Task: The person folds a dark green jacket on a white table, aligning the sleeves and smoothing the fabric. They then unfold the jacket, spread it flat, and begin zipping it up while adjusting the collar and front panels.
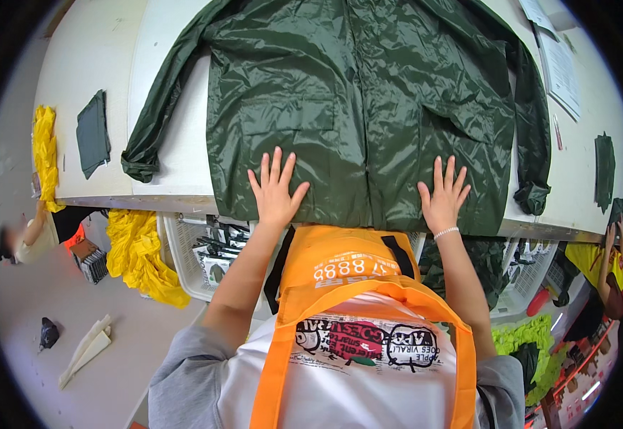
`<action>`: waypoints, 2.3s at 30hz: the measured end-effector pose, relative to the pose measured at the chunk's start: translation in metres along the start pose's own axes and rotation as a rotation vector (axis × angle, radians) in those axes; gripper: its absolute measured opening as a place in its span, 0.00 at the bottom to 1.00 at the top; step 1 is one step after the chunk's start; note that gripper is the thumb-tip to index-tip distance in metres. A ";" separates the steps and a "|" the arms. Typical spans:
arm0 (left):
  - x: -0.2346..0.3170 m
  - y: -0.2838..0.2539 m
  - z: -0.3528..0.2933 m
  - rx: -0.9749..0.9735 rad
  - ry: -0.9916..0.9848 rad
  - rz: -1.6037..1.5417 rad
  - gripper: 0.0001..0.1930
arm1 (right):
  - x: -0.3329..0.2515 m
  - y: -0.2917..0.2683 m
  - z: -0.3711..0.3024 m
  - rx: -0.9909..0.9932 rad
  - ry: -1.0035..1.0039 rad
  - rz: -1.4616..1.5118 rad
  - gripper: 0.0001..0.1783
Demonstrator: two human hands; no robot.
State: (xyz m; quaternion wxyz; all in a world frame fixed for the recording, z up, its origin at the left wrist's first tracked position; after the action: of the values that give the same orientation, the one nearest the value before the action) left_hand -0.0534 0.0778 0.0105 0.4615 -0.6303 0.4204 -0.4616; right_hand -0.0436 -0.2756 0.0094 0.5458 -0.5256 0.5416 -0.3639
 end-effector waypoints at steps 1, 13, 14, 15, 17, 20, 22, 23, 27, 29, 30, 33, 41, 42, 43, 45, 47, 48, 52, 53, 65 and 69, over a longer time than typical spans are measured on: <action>0.003 -0.001 0.010 0.038 0.012 -0.013 0.33 | 0.003 0.002 0.009 0.053 -0.036 -0.031 0.36; 0.074 -0.031 0.069 0.011 0.087 -0.214 0.18 | -0.057 -0.049 0.084 0.341 -0.248 0.223 0.25; 0.086 -0.025 0.046 -0.159 0.044 -0.260 0.18 | -0.078 -0.050 0.061 0.264 -0.245 0.252 0.24; 0.099 -0.017 0.027 -0.327 0.052 -0.077 0.24 | -0.093 -0.046 0.039 0.155 -0.240 0.267 0.24; 0.112 -0.002 0.008 -0.392 0.088 -0.011 0.27 | -0.104 -0.027 0.014 0.020 -0.126 0.293 0.17; 0.119 0.004 0.010 -0.431 0.127 -0.024 0.24 | -0.102 -0.019 0.002 0.044 -0.031 0.440 0.09; 0.119 0.011 0.008 -0.383 0.199 -0.076 0.22 | -0.105 -0.016 -0.003 0.023 0.049 0.646 0.07; 0.115 0.019 0.008 -0.595 0.126 -0.222 0.21 | -0.108 -0.012 -0.006 0.049 0.072 0.694 0.07; 0.107 0.027 0.008 -1.088 -0.122 -0.597 0.20 | -0.113 0.006 -0.010 0.092 0.166 0.816 0.08; 0.106 0.029 0.005 -1.114 -0.134 -0.671 0.21 | -0.115 0.010 -0.016 0.112 0.197 0.866 0.09; 0.104 0.031 0.004 -1.116 -0.120 -0.694 0.21 | -0.118 0.011 -0.017 0.109 0.214 0.904 0.08; 0.099 0.038 0.001 -1.105 -0.046 -0.732 0.22 | -0.124 0.015 -0.019 0.126 0.235 0.992 0.08; 0.102 0.038 -0.005 -1.181 -0.119 -0.887 0.24 | -0.122 -0.005 -0.007 0.039 -0.015 0.676 0.09; 0.103 0.034 -0.001 -1.105 -0.096 -0.816 0.24 | -0.120 -0.008 -0.005 0.021 -0.040 0.674 0.08; 0.102 0.028 0.001 -1.027 -0.089 -0.742 0.24 | -0.121 -0.008 -0.004 -0.006 -0.067 0.683 0.07; 0.111 0.012 0.015 -0.764 -0.065 -0.494 0.23 | -0.116 -0.011 0.000 -0.032 -0.148 0.684 0.09; 0.131 -0.026 0.029 -0.454 -0.122 -0.289 0.17 | -0.107 -0.007 0.005 -0.098 -0.175 0.749 0.10; 0.137 -0.031 0.029 -0.162 0.014 -0.315 0.19 | -0.096 -0.013 0.009 -0.129 -0.234 0.730 0.10; 0.130 -0.008 0.008 -0.046 0.058 -0.206 0.33 | 0.013 -0.129 0.070 0.333 -0.356 0.620 0.09; 0.126 -0.003 0.003 -0.068 0.022 -0.112 0.33 | 0.070 -0.146 0.092 0.437 -0.332 0.261 0.09; 0.132 0.005 -0.012 -0.143 -0.135 -0.006 0.31 | 0.511 -0.087 0.204 0.184 0.272 -0.135 0.15; 0.129 -0.012 0.001 -0.248 -0.036 -0.025 0.32 | 0.570 -0.097 0.222 0.563 0.155 -0.456 0.16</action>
State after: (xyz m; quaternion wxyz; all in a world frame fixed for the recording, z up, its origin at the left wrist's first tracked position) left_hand -0.0230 -0.0427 0.0471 0.3815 -0.6961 0.4579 -0.4004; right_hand 0.2741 -0.8048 -0.0472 0.5313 -0.4327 0.3292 -0.6497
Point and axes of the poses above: each hand's wrist, its own z-axis towards the middle knuckle, its own y-axis out of the palm, x = y × z, the point moved 5 cm from there along z, towards the middle knuckle, and after that the axes turned 14 degrees about -y, right-handed, at the moved point
